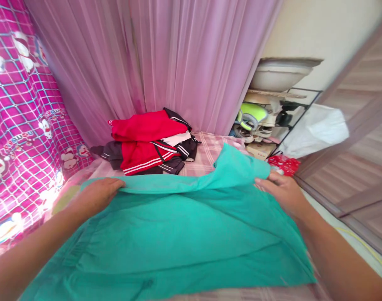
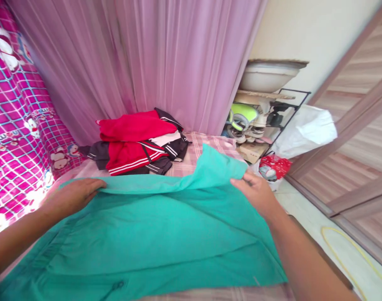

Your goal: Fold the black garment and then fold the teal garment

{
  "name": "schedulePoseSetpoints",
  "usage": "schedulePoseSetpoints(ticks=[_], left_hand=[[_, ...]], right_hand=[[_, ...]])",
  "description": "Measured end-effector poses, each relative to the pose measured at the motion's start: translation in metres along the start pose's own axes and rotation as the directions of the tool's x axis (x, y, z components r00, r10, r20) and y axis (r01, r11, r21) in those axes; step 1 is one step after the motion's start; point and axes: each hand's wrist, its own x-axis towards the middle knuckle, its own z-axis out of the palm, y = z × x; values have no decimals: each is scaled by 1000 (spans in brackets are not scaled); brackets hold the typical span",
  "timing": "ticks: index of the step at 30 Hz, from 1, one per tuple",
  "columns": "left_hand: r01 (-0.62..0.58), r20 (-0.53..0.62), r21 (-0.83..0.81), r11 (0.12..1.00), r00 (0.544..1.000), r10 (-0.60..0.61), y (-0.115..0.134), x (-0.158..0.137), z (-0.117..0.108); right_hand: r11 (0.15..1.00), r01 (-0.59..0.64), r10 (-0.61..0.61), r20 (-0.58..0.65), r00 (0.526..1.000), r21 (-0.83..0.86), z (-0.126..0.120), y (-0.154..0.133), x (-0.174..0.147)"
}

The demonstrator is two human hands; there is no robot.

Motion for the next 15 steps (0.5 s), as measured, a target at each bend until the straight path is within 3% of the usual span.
schedulePoseSetpoints(ticks=[5, 9, 12, 15], left_hand=[[-9, 53, -1, 1000, 999, 9, 14, -28, 18], [-16, 56, -17, 1000, 998, 17, 17, -36, 27], [-25, 42, -35, 999, 999, 26, 13, -38, 31], [-26, 43, -83, 996, 999, 29, 7, -37, 38]], right_hand=[[981, -28, 57, 147, 988, -192, 6, 5, -84], [899, -73, 222, 306, 926, -431, -17, 16, -104], [827, -135, 229, 108, 968, -547, -36, 17, -86], [809, -242, 206, -127, 970, -536, -31, 16, -50]])
